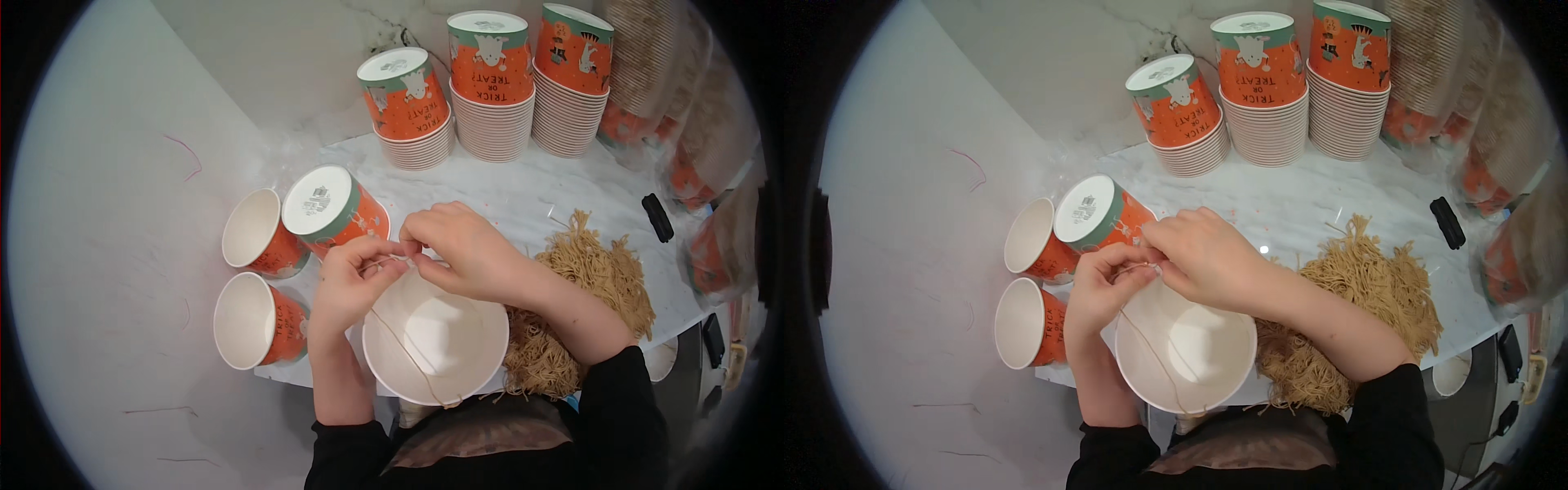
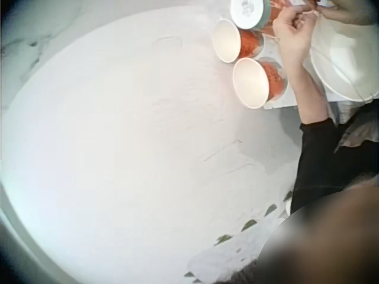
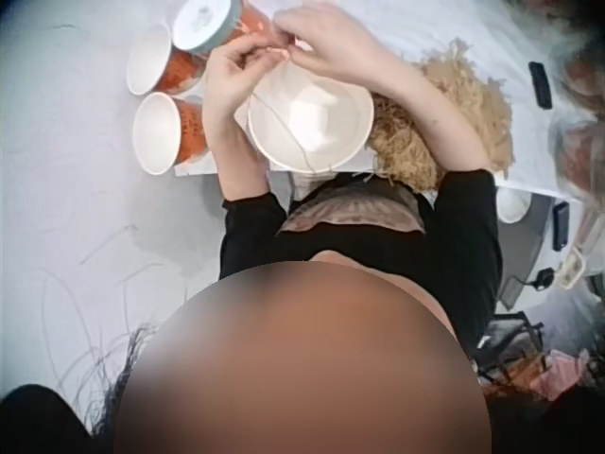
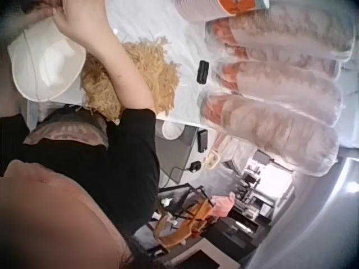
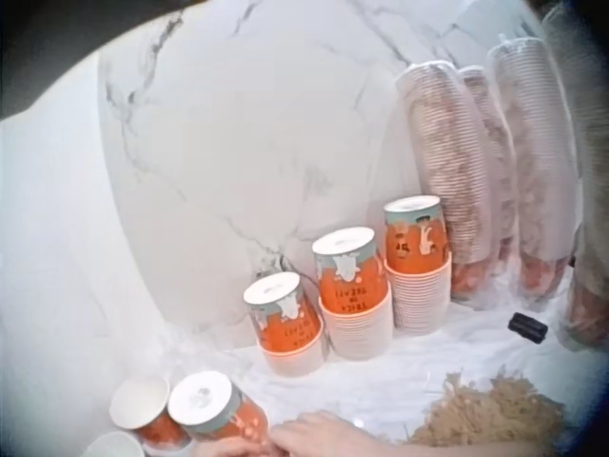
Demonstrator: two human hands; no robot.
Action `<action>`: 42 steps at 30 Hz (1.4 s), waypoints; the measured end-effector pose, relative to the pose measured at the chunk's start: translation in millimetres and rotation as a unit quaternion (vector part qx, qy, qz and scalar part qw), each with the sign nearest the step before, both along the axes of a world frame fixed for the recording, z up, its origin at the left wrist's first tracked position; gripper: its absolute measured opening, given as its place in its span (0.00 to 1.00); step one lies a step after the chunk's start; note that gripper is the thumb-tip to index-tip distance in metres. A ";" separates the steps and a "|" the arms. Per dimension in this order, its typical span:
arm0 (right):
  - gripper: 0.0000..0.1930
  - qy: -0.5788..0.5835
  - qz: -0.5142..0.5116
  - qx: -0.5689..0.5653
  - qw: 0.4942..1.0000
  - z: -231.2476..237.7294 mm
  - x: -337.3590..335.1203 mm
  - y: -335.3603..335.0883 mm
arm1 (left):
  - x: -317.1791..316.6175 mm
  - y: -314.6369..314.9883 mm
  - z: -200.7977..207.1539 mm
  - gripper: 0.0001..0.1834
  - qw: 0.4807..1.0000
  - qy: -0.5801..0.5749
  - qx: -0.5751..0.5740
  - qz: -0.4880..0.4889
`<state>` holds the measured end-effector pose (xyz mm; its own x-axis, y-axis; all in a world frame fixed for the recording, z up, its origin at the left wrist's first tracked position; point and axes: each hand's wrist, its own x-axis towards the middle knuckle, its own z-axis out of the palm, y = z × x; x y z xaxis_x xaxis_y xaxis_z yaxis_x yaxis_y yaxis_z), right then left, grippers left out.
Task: Attaching elastic strings to paper treat cups for a party or event.
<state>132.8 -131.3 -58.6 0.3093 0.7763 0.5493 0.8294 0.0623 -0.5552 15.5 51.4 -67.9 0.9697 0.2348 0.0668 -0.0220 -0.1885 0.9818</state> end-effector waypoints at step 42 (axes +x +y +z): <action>0.08 0.052 0.000 -0.056 0.997 -6.9 -16.0 0.1 | 1.0 14.2 -33.3 0.04 0.957 0.046 -0.281 -0.058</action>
<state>116.8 -131.2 -65.5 0.3601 0.8315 0.4231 0.7666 -0.0052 -0.6421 16.5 65.6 -101.2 0.9870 0.0994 -0.1265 0.0815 0.3691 0.9258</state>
